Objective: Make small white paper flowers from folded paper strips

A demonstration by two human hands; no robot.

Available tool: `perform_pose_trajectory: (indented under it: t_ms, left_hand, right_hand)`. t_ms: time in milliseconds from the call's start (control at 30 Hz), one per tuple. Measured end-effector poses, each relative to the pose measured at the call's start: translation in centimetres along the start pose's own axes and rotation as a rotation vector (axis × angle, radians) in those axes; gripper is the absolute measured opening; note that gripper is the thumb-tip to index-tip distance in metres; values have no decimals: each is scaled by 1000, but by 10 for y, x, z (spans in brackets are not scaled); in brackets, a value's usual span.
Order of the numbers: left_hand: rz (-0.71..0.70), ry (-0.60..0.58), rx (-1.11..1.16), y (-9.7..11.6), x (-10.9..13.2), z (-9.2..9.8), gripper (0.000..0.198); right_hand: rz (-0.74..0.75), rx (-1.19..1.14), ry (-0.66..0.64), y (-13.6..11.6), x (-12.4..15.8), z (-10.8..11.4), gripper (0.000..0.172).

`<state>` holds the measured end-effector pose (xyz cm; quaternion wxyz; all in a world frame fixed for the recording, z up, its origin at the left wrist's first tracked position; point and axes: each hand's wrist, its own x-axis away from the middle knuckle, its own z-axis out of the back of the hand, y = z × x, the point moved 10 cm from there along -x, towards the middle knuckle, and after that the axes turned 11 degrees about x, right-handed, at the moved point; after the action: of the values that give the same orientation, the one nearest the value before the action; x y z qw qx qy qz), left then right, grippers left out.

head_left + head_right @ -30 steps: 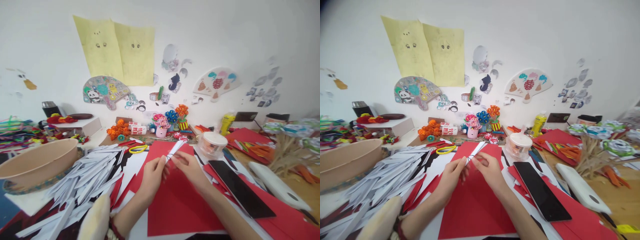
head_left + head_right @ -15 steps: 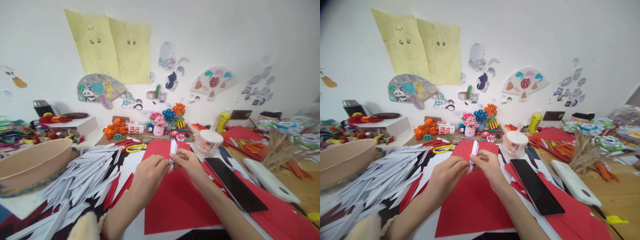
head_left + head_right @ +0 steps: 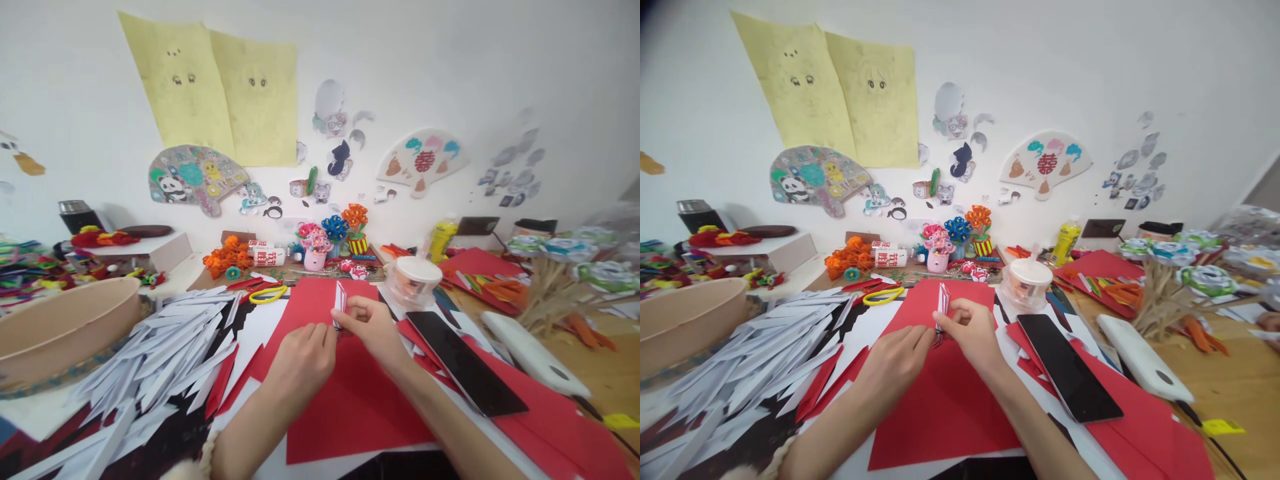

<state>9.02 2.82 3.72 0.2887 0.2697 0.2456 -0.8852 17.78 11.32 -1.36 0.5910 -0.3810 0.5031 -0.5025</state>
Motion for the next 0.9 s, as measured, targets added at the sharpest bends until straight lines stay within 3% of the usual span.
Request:
perform_pose_trajectory:
  t_ms: [133, 300, 500, 600, 900]
  left_hand:
    - [-83, -8, -35, 9, 0, -3, 30]
    - [-70, 2, 63, 4, 1, -4, 30]
    - [181, 110, 286, -27, 5, 0, 27]
    - [296, 110, 385, -39, 9, -2, 21]
    - [394, 84, 442, -49, 10, -6, 19]
  right_hand:
    - [-5, 3, -20, -1, 1, -1, 39]
    - [2, 5, -64, -3, 2, -6, 37]
    - [12, -92, -285, -5, 7, -27, 40]
    - [63, -108, -361, -10, 11, -36, 41]
    - [216, 265, -220, -25, 14, -28, 32]
